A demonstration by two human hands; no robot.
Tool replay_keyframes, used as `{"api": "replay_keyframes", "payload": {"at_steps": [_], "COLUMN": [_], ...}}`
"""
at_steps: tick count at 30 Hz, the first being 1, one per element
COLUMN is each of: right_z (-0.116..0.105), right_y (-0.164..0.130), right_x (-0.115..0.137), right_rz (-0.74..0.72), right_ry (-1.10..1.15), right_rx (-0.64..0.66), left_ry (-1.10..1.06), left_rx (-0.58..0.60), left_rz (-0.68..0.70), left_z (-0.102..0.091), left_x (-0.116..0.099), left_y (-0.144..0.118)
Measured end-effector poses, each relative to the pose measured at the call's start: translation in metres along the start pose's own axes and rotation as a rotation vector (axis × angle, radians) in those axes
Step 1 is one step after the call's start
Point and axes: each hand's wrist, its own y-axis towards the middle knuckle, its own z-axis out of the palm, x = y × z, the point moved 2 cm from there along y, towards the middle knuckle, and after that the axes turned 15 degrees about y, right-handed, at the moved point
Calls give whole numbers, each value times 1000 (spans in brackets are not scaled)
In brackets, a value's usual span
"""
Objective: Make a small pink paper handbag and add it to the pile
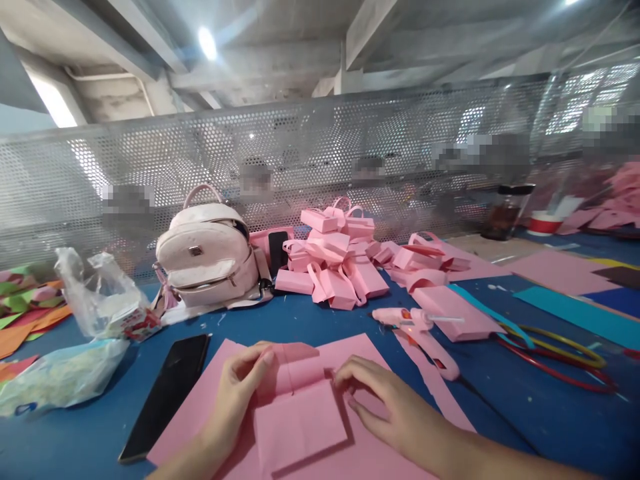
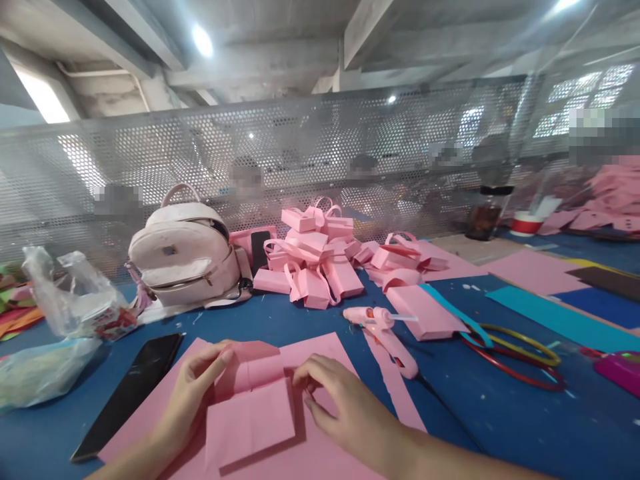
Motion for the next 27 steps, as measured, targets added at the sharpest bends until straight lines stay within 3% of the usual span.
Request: {"api": "replay_keyframes", "payload": {"at_steps": [5,10,12,15,18,22,24,27], "right_z": [0,-6,-19,-51,-86,-121,-130,-130], "right_y": [0,4,0,-19,-52,-87,-90,-76], "right_x": [2,15,24,31,23,4,-4,-15], "right_rz": [-15,-101,-98,32,176,167,162,244], "right_ry": [-10,-24,-65,-182,-264,-303,-262,-241], "right_rx": [-8,-36,-79,-179,-309,-553,-578,-466], "left_ry": [82,135,139,145,136,167,203,232], "left_rx": [84,24,6,-2,-14,-12,-8,-15], "left_rz": [63,62,56,51,44,65,100,144], "left_z": [2,-2,-3,-4,-4,-2,-1,-1], "left_x": [-5,-5,-3,-2,-2,-4,-5,-6], "left_y": [-1,-1,-1,-2,-2,-1,-1,-3]}}
